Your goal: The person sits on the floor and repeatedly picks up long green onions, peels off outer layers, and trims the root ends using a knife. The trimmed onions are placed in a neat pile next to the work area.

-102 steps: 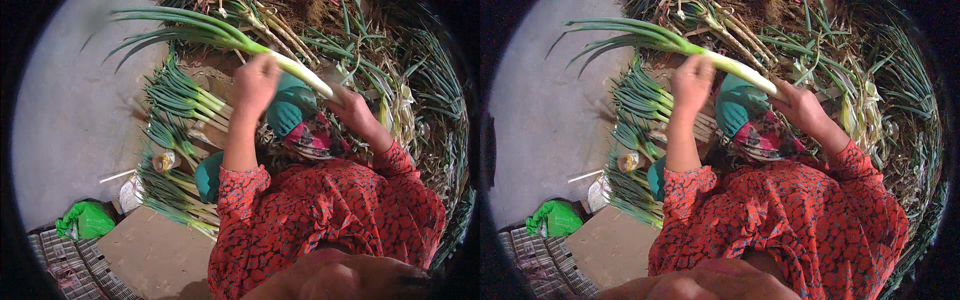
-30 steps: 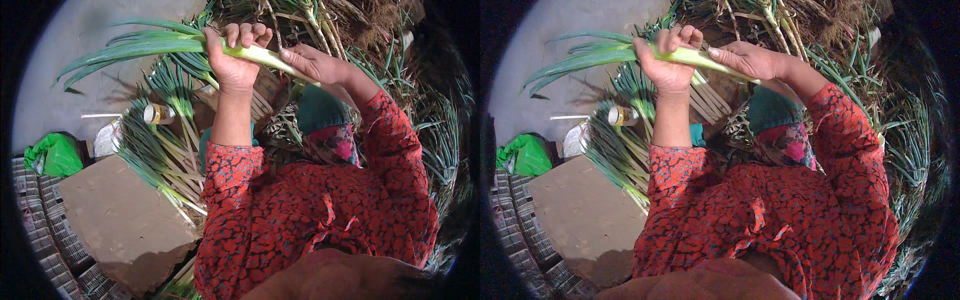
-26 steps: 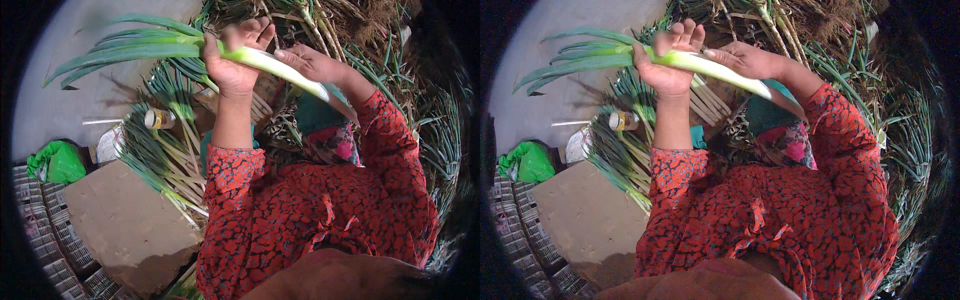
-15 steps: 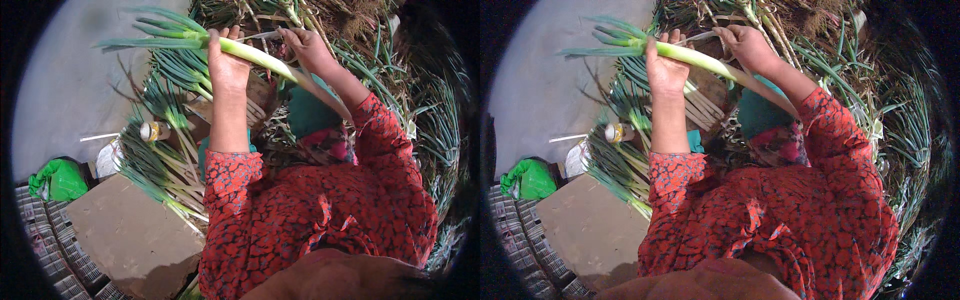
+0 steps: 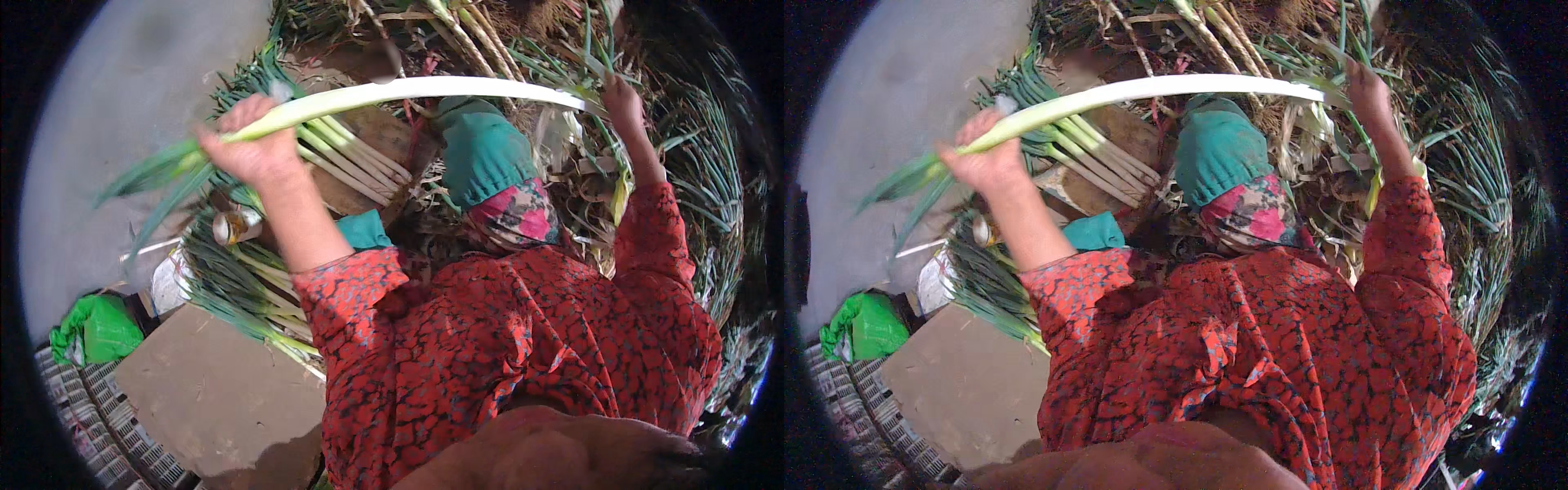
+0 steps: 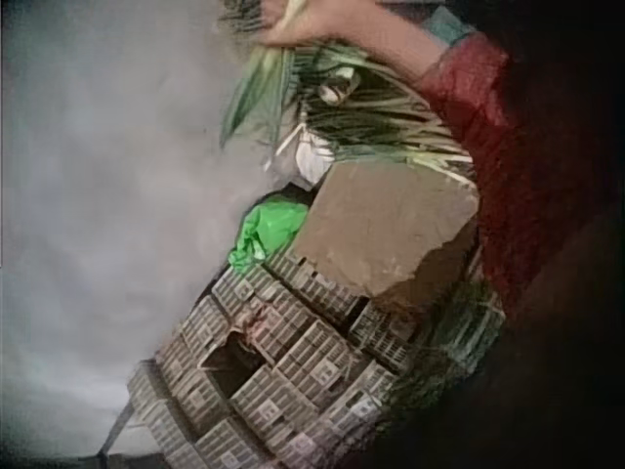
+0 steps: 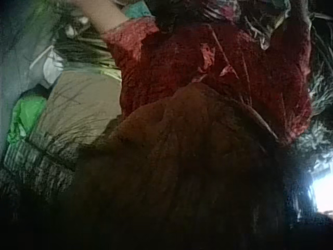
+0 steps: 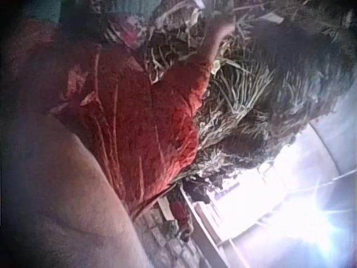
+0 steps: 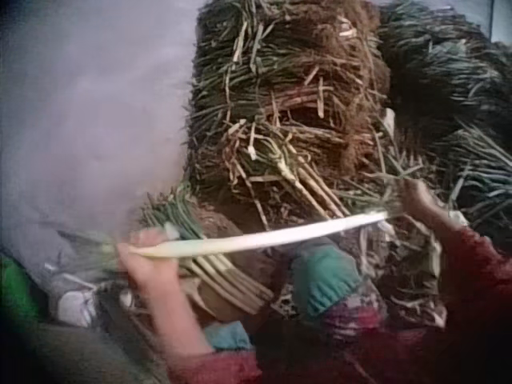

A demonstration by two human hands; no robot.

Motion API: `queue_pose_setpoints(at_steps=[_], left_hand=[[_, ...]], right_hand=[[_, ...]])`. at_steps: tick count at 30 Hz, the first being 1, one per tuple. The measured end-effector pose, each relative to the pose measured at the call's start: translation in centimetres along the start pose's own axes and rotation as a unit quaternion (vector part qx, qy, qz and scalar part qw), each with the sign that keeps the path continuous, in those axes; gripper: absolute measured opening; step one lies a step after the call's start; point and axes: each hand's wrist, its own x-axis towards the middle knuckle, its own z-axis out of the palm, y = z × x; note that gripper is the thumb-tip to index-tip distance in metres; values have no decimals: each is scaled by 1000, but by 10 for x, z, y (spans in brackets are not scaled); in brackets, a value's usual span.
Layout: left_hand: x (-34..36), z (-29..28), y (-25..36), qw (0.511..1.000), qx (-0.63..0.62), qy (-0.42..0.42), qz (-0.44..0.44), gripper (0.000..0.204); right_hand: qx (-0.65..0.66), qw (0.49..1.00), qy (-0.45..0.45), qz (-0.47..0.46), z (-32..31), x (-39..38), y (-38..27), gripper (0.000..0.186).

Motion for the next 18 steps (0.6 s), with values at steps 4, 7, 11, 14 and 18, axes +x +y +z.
queue_pose_setpoints(at_steps=[4,7,11,14,18], left_hand=[[-7,-6,34,998,-49,-29,11,47],[-5,-14,38,996,-79,-36,9,44],[-16,10,-13,998,-37,-53,-18,30],[-19,17,-31,991,-34,-100,-84,24],[-36,25,-68,976,48,-195,-86,21]], right_hand=[[-221,970,-44,87,-67,-38,133,31],[-331,924,-83,173,-104,-53,246,37],[-247,969,-6,22,-74,-60,136,48],[13,981,-30,-192,-46,-53,-19,48],[265,873,-296,-284,-33,-69,-179,68]])
